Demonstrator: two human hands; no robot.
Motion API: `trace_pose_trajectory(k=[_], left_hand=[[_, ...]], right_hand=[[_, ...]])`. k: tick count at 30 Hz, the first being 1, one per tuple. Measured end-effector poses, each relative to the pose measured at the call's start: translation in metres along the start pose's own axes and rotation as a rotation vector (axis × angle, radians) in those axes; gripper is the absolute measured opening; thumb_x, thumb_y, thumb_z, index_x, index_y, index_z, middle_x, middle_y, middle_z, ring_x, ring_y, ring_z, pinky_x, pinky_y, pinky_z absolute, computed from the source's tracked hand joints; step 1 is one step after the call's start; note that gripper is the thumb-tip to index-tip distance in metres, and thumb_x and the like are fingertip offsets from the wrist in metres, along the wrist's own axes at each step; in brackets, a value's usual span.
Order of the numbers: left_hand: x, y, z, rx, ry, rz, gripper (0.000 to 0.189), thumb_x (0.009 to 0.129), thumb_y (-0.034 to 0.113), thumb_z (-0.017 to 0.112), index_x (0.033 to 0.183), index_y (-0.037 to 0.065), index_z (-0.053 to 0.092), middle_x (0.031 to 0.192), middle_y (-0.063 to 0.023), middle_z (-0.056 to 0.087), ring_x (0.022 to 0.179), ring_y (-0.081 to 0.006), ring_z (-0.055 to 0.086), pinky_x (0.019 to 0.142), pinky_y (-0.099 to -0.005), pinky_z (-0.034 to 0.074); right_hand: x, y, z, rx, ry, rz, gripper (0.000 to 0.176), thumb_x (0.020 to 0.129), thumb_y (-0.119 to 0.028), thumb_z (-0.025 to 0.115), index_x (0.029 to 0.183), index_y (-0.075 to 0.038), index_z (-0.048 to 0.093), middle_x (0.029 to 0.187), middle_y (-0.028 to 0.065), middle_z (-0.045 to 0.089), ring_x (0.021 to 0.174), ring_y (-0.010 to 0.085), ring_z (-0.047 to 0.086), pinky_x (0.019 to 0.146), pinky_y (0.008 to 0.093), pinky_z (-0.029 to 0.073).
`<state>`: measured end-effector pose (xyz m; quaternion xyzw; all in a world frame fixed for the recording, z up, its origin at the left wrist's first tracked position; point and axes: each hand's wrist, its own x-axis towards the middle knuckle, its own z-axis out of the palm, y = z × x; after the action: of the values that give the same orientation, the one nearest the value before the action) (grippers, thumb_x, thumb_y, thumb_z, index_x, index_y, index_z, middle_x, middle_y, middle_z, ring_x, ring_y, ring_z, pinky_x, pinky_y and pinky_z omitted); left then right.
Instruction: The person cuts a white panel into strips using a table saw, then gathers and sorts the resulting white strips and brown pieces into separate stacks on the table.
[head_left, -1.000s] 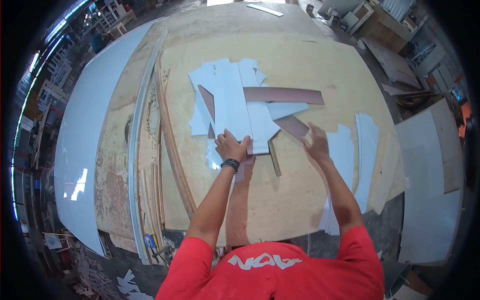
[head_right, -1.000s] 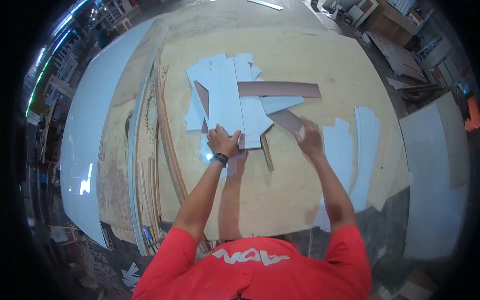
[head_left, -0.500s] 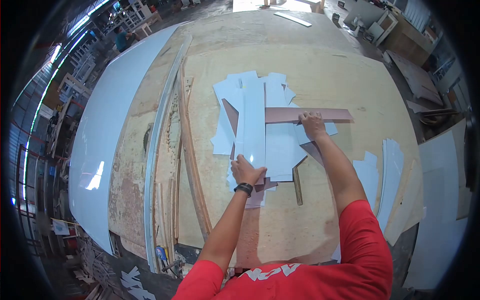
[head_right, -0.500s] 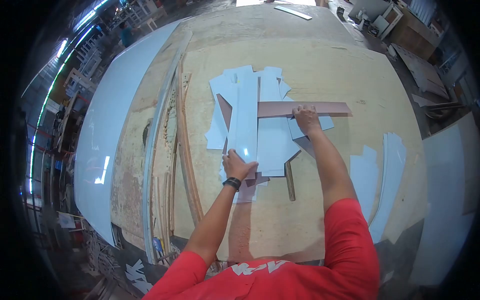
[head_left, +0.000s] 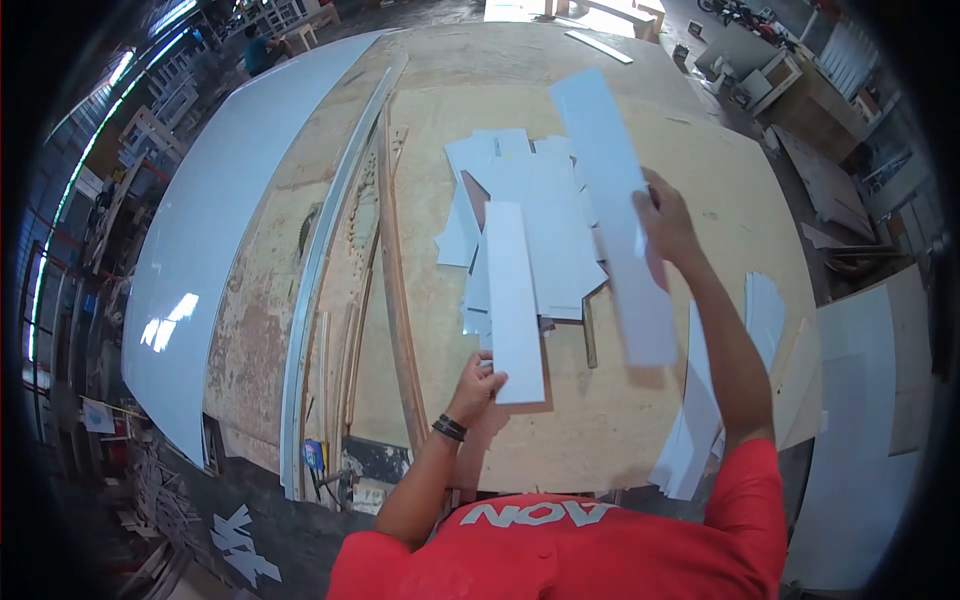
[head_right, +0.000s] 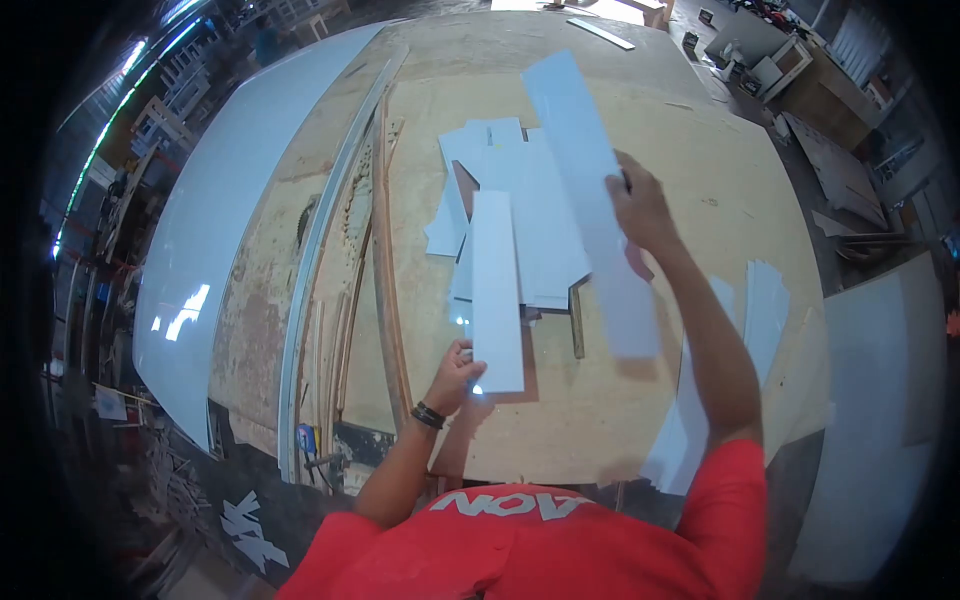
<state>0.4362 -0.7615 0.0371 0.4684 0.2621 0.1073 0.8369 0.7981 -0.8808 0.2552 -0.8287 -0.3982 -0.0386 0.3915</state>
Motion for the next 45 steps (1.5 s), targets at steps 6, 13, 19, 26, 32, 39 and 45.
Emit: trace_pose_trajectory(k=[6,13,19,26,32,39,45], left_hand=[[-0.053,-0.044,0.037,-0.590,-0.046,-0.256,0.053,0.094,-0.004,0.057,0.143,0.000,0.037,0.114,-0.0108,0.068,0.097,-0.0161,0.068,0.087,-0.0287,0.056],[-0.067,-0.066,0.043,0.041,0.004,-0.067,0.064,0.092,-0.004,0.058,0.150,0.005,0.032,0.120,-0.0144,0.062,0.108,-0.0174,0.063,0.091,-0.0329,0.054],[-0.076,-0.089,0.054,0.132,0.018,0.190,0.056,0.090,-0.003,0.059,0.143,0.006,0.042,0.112,-0.0105,0.065,0.097,-0.0161,0.065,0.085,-0.0309,0.054],[-0.091,-0.079,0.070,0.090,-0.032,-0.061,0.013,0.096,0.008,0.061,0.106,-0.001,0.064,0.096,-0.0067,0.067,0.086,-0.0116,0.062,0.075,-0.0289,0.051],[-0.114,-0.057,0.115,0.662,-0.127,0.290,0.022,0.094,0.018,0.068,0.104,0.000,0.061,0.084,-0.0136,0.068,0.067,-0.0179,0.064,0.059,-0.0348,0.050],[-0.125,-0.049,0.179,0.819,-0.740,0.390,0.054,0.085,0.032,0.078,0.123,0.000,0.054,0.104,-0.0218,0.068,0.089,-0.0364,0.069,0.077,-0.0413,0.057],[-0.127,-0.040,0.190,0.762,-0.876,0.325,0.077,0.086,0.039,0.078,0.144,0.001,0.046,0.121,-0.0214,0.064,0.109,-0.0335,0.066,0.091,-0.0409,0.054]], right_hand=[[-0.078,0.000,0.116,0.299,-0.273,0.553,0.061,0.092,-0.030,0.071,0.140,0.004,0.053,0.094,0.0186,0.071,0.088,0.0276,0.070,0.083,0.0400,0.056],[-0.252,-0.022,0.158,-0.157,-0.215,0.329,0.078,0.088,-0.039,0.076,0.147,0.000,0.044,0.137,0.0256,0.052,0.133,0.0405,0.048,0.109,0.0478,0.042],[-0.315,-0.027,0.139,0.192,-0.249,0.597,0.083,0.085,-0.041,0.077,0.149,0.000,0.042,0.135,0.0276,0.056,0.125,0.0448,0.055,0.105,0.0497,0.046],[-0.370,-0.055,0.106,0.034,-0.260,0.596,0.082,0.087,-0.041,0.073,0.148,0.002,0.041,0.128,0.0308,0.061,0.119,0.0478,0.059,0.101,0.0501,0.049],[-0.386,-0.050,0.072,0.276,-0.062,0.619,0.099,0.081,-0.052,0.079,0.150,0.007,0.038,0.135,0.0318,0.057,0.125,0.0395,0.058,0.106,0.0443,0.045],[-0.405,-0.024,-0.008,0.513,0.065,0.717,0.108,0.071,-0.047,0.089,0.152,0.004,0.038,0.138,0.0276,0.056,0.128,0.0332,0.056,0.106,0.0431,0.046],[-0.433,0.051,-0.051,0.053,0.270,0.748,0.109,0.071,-0.050,0.087,0.152,0.005,0.037,0.139,0.0292,0.053,0.130,0.0371,0.054,0.106,0.0452,0.045]])
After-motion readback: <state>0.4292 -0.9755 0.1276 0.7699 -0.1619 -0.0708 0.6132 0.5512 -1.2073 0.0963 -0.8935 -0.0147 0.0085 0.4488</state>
